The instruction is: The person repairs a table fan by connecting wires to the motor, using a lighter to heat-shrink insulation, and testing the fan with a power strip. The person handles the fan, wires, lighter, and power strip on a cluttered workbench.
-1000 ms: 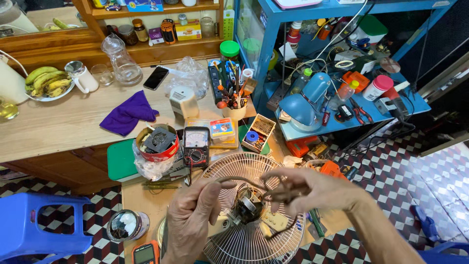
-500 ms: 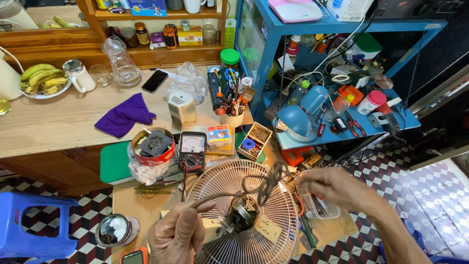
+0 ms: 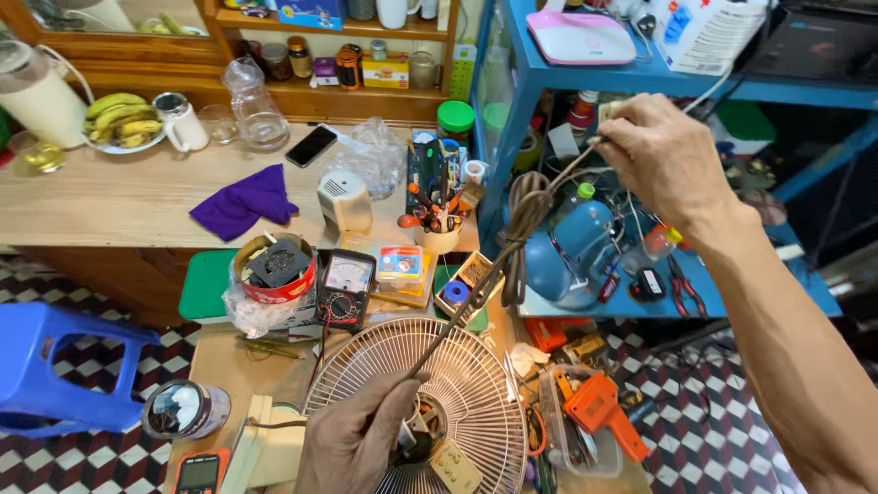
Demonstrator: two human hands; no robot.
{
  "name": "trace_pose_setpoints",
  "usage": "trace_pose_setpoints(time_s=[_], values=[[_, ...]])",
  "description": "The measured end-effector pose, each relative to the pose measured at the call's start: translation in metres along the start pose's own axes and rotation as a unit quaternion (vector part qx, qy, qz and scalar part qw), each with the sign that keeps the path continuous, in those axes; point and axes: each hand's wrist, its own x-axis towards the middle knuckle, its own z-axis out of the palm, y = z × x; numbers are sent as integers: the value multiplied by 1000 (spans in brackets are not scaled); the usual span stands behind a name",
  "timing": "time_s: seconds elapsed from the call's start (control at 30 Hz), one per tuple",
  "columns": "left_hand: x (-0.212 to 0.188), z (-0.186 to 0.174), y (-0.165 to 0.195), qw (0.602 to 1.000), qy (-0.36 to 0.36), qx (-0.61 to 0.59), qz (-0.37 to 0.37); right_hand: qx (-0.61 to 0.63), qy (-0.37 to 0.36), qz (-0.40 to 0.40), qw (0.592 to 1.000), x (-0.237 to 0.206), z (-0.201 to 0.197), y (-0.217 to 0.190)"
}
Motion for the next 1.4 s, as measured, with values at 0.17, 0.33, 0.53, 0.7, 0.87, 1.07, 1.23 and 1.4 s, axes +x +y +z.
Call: trace_pose_setpoints(time_s=[0.17, 0.33, 0.53, 0.7, 0.87, 1.07, 1.23, 1.4], values=[[23, 23, 11, 992, 39, 6, -124, 139, 49, 25, 989, 2, 43, 7], [27, 31, 28, 979, 70, -77, -174, 267, 57, 35, 961, 12, 45, -35], [37, 29, 32, 976, 10, -118, -180, 416, -94, 221, 877, 3, 46, -118], [26, 31, 13, 974, 52, -192, -105, 584, -189, 310, 726, -42, 74, -192], [15, 36, -6, 980, 84, -114, -143, 822, -139, 372, 408, -95, 90, -219], [13, 57, -6, 981, 139, 118, -69, 832, -97, 411, 360, -115, 88, -228], [18, 70, -1, 971, 104, 216, 5, 782, -99, 457, 413, -118, 88, -237], [24, 78, 1, 992, 93, 45, -68, 794, -43, 498, 347, -128, 98, -237]])
